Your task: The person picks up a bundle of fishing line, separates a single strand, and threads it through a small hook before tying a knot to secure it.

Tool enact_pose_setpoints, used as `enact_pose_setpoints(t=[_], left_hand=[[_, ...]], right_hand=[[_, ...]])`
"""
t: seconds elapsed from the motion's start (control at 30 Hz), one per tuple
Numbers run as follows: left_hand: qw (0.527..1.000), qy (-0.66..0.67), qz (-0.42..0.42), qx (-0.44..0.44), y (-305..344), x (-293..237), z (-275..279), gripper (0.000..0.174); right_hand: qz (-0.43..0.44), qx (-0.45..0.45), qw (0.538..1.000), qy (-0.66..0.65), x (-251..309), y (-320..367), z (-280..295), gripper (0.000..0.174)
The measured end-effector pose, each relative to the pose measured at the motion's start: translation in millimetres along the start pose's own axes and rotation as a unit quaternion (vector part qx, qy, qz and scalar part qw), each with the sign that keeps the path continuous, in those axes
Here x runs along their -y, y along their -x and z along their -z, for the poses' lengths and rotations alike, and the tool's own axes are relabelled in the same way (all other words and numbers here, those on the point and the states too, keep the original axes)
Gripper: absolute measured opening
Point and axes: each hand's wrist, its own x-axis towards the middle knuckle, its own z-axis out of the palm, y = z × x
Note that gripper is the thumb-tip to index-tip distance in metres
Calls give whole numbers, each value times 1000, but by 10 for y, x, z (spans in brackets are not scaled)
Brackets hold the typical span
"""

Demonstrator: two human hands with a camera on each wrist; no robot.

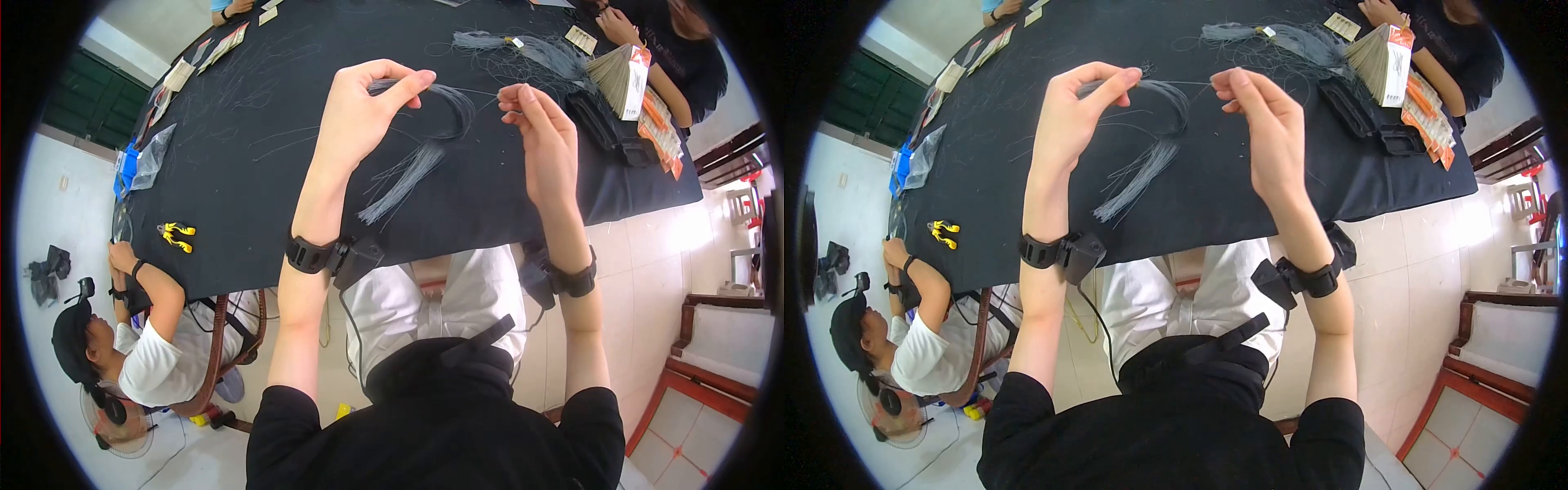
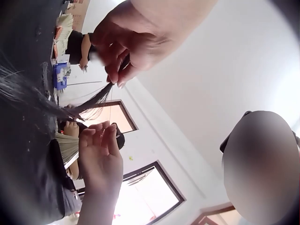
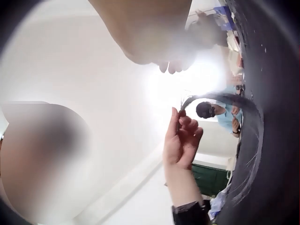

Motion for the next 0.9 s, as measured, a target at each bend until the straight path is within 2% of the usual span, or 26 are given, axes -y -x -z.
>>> enact_pose_setpoints(t=[0.13,0.2,0.27,0.3,0.33,0.37,0.43,0.47,0.53,0.6,0.63,0.7,0.73,0.77,0.8,0.9], left_hand=[[997,-44,13,69,-40,-29,-30,18],[993,-75,10,87,-69,-11,-32,17],[991,-96,-8,92,-103,80,-27,16],[991,-98,-10,89,-101,103,-31,15],[991,-99,-12,85,-100,123,-33,15],[992,-101,-14,81,-100,131,-35,14],[991,-52,-69,104,-115,85,-92,14],[988,-26,-95,116,-115,50,-138,13],[982,-12,-142,123,-137,-38,-239,13],[979,4,-180,97,-162,-152,-305,13],[979,14,-194,67,-179,-216,-323,13],[971,55,-233,9,-237,-225,-342,12],[966,97,-236,-32,-296,-214,-346,11],[976,58,-208,-29,-328,-242,-314,14],[983,18,-180,-27,-359,-267,-279,18],[987,41,-153,-30,-658,75,-357,21]], right_hand=[[-68,-16,972,-224,40,-109,194,18],[-92,-95,927,-352,171,-172,263,17],[-1,-89,908,-410,173,-295,611,16],[38,5,873,-486,231,-299,752,13],[74,67,889,-448,307,-283,775,15],[56,35,942,-330,414,-210,663,19],[-14,-3,998,-57,515,-25,304,28],[-65,-9,993,95,513,39,115,34],[-18,84,965,248,205,84,14,34],[-102,155,939,289,114,47,24,29],[-105,148,935,306,57,29,43,22],[-38,121,930,345,39,-46,201,23],[-3,107,925,365,54,-81,310,23],[13,73,912,402,126,-114,421,24],[30,40,897,439,231,-159,537,24],[34,-6,810,585,492,-307,882,23]])
